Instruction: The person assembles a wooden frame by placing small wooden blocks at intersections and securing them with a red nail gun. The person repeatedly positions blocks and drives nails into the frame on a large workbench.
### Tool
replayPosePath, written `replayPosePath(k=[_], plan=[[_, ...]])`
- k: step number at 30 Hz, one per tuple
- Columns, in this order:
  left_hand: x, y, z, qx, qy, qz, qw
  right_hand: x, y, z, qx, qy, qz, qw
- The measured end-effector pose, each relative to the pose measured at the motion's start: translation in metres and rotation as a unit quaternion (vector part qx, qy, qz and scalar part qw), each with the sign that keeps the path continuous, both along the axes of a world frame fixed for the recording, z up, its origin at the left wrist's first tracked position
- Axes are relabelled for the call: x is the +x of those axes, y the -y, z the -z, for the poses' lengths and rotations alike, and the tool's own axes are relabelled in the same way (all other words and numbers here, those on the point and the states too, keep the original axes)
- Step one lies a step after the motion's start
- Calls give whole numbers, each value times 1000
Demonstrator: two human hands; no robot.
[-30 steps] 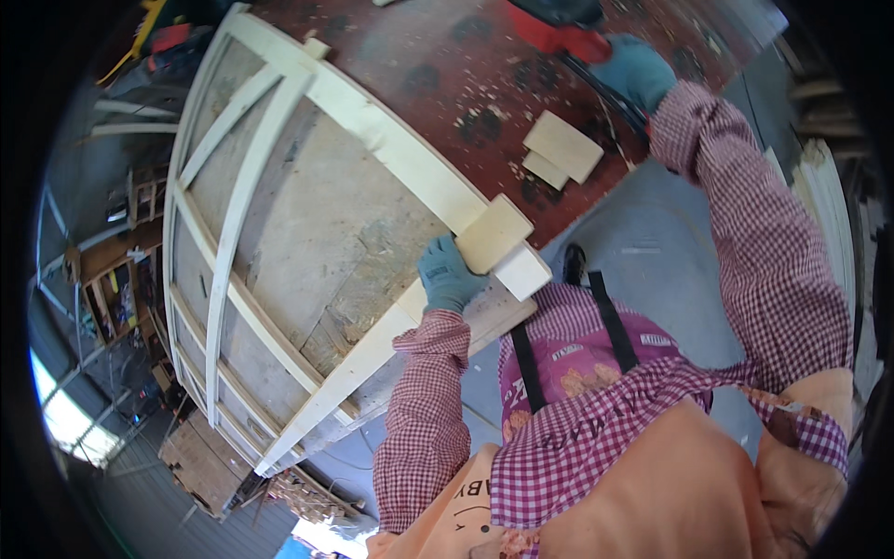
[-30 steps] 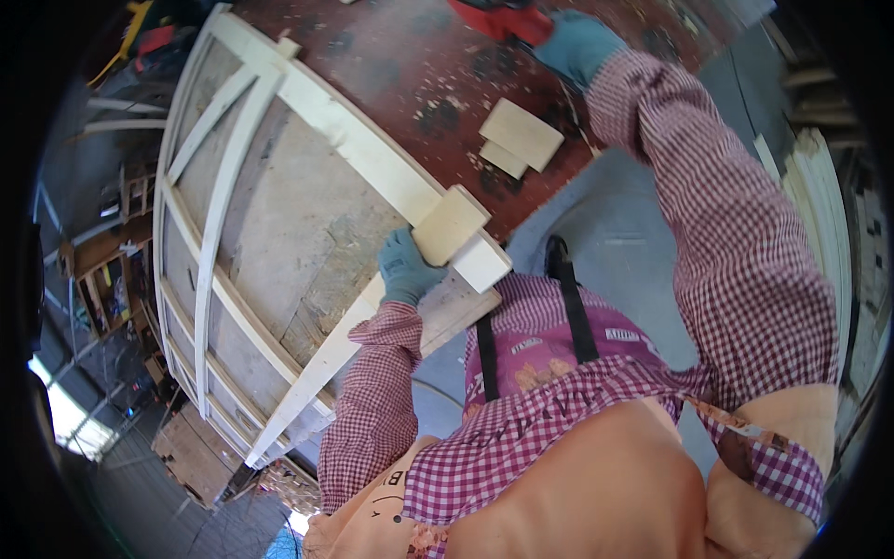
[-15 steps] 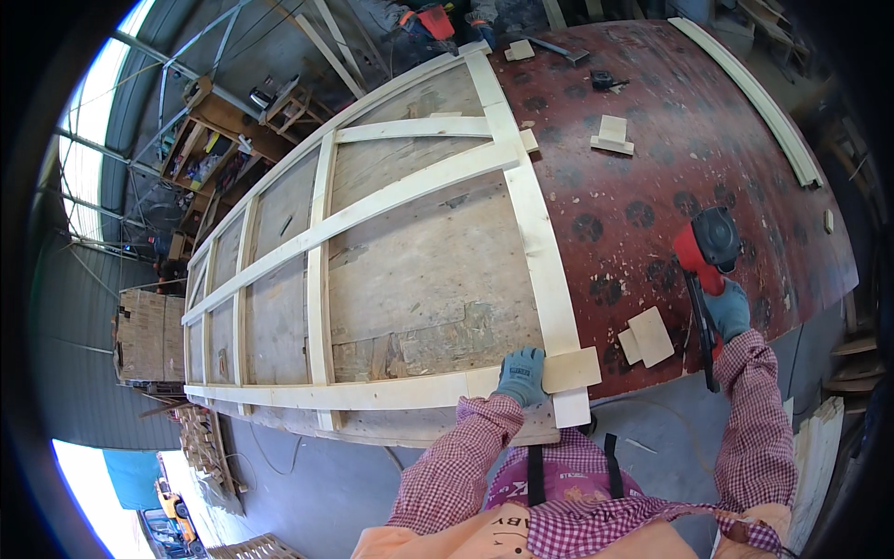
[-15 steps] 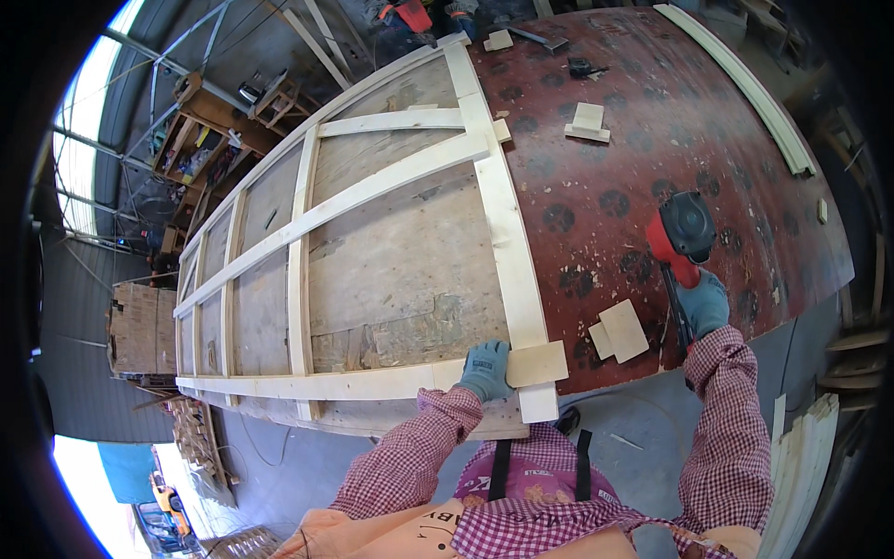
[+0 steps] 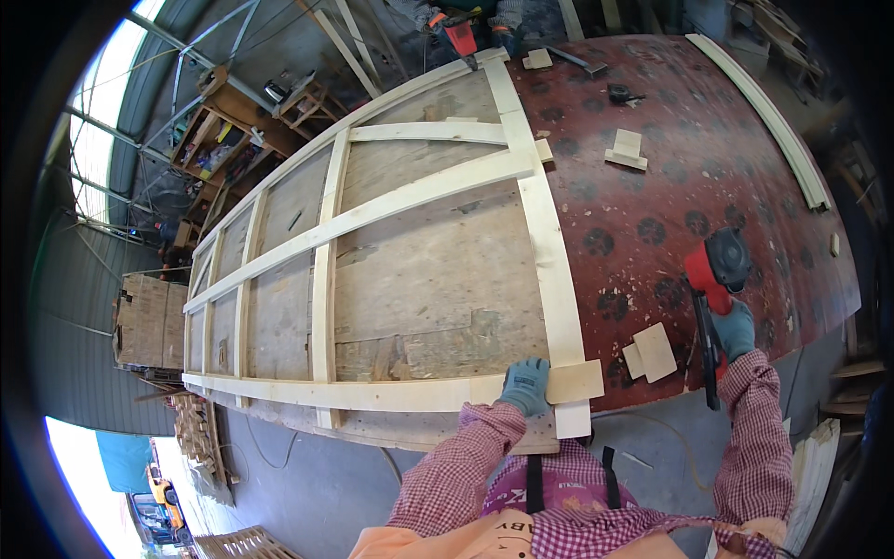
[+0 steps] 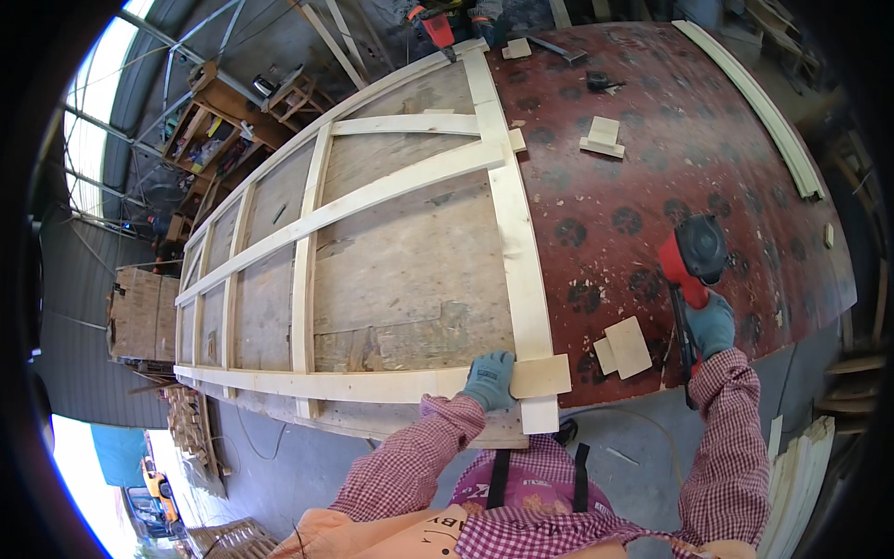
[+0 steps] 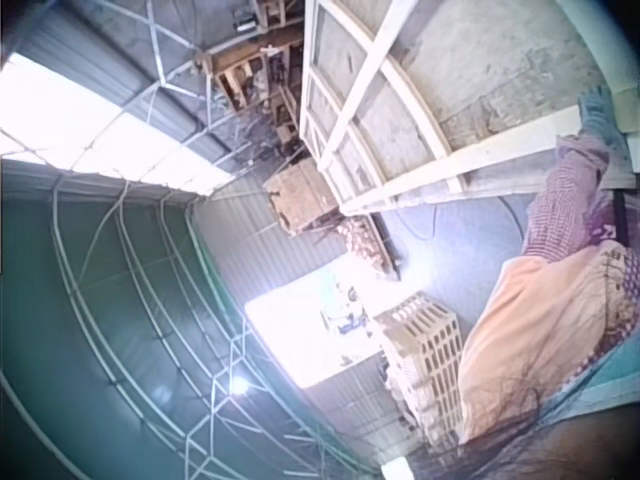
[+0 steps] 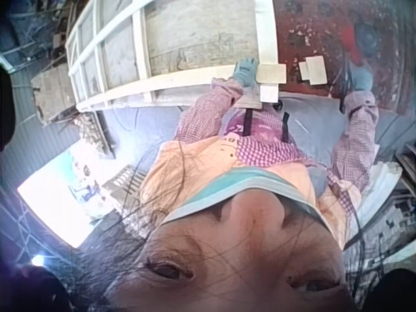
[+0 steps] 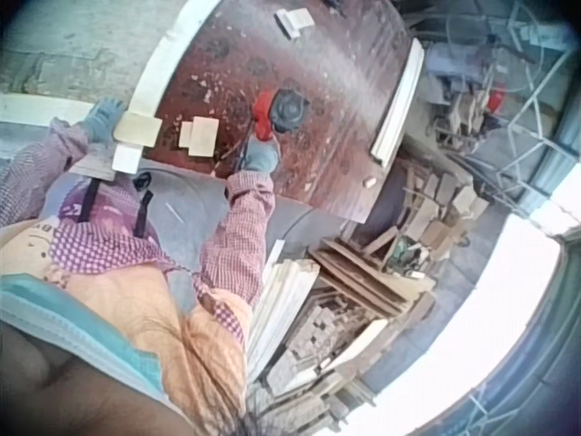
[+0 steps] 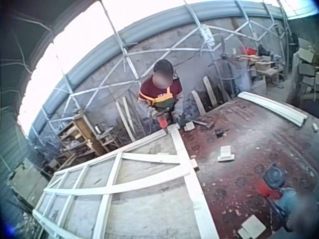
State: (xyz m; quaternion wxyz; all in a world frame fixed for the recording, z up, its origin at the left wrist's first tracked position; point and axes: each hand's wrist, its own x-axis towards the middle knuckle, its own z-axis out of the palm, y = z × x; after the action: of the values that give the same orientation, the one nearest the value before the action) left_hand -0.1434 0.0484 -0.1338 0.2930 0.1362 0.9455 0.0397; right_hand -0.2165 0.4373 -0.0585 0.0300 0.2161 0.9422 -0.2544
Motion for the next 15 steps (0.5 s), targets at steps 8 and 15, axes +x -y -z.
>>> replayPosePath(k=[8, 15], plan=[[0, 1, 2, 5, -4, 7, 1000, -4, -8, 12, -6, 17, 13, 1000], [1, 1, -1, 9, -10, -3, 1000, -4, -10, 20, -5, 21, 8, 1000]])
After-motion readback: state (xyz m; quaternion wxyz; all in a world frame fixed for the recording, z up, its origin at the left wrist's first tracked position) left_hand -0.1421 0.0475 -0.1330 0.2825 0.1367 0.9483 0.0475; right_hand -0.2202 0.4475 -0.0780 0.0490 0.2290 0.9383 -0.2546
